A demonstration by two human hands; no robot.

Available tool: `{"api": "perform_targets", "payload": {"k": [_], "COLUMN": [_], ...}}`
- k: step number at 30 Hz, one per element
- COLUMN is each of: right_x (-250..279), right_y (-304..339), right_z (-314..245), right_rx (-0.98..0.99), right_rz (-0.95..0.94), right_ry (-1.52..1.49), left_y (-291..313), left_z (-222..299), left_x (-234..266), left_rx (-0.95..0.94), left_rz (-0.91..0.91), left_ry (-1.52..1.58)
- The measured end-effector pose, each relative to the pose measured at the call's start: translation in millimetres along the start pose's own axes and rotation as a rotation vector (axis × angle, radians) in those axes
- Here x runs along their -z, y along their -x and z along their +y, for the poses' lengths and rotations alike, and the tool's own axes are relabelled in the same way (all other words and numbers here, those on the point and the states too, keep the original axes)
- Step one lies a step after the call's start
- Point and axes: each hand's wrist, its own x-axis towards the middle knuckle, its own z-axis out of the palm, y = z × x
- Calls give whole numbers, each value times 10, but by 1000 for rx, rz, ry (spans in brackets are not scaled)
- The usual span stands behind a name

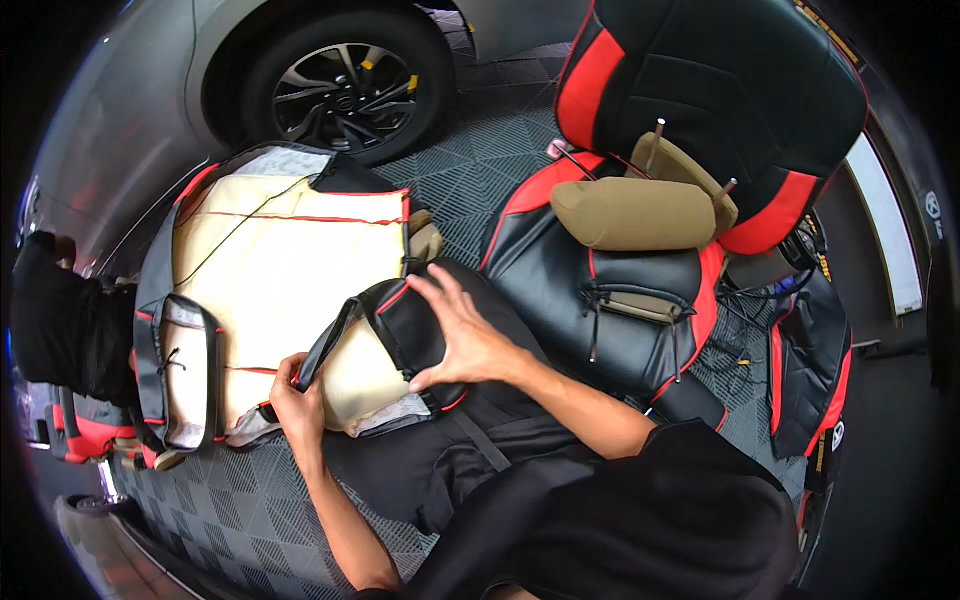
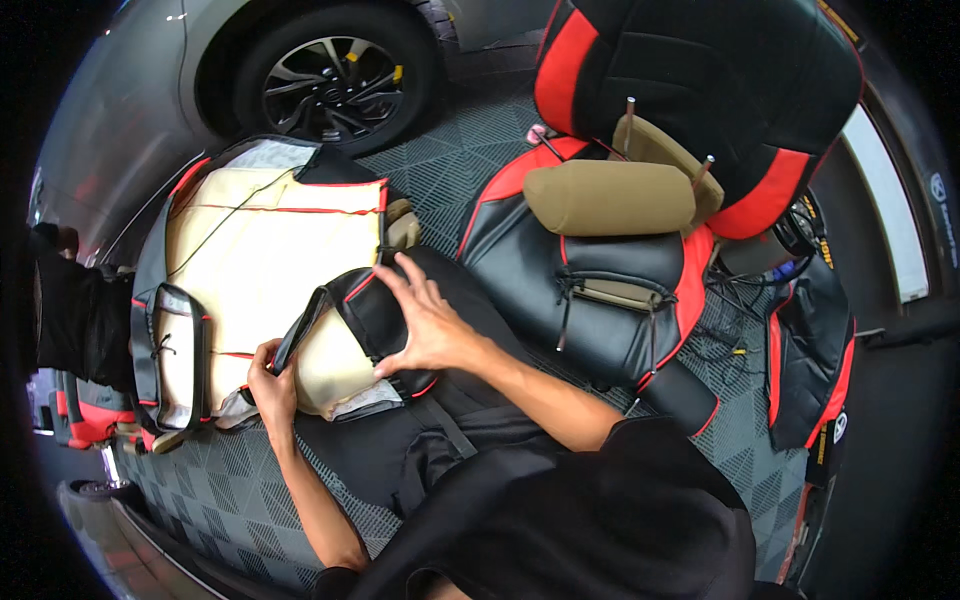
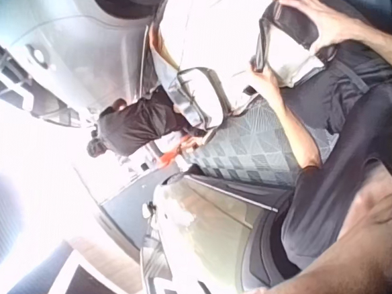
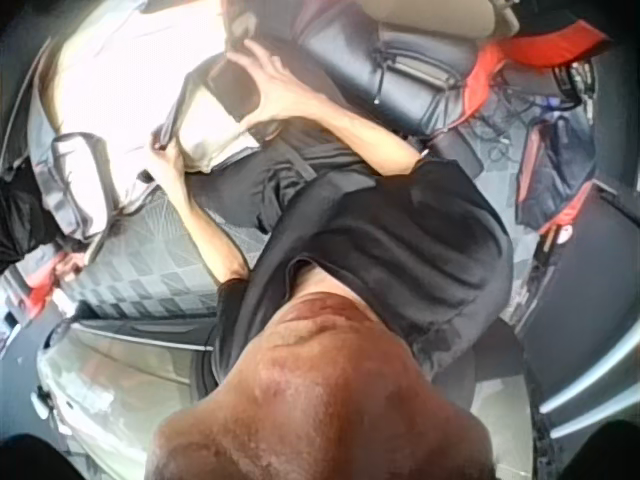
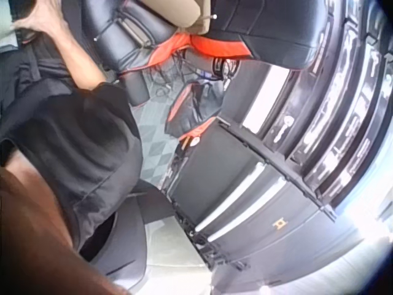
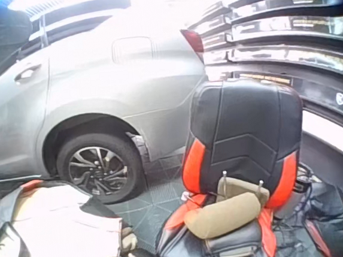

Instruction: The person installs black and red seat covers onto car seats. They place the covers over the headrests, pull the fabric over the cushions, and secure the covers using elastic straps and metal rods.

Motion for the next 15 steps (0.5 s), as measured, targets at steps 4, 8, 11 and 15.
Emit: {"api": "perform_targets", "payload": {"k": [4,8,11,15], "right_x": [-240,-204,66,360], "right_y": [55,-94,-145,-97], "right_z": [4,93,128,99], "right_rx": [-78,75,-114,-114], "right_rz": [120,357,216,34], "right_ry": [42,-144,-519,-467], "left_y": [-16,-136,-282,-329], "left_z": [223,345,329,399], "left_x": [-131,64,171,192], "left_rx": [-101,-220,-119,40], "left_rz": [87,84,-11,-113], "left_ry": [75,104,408,545]}}
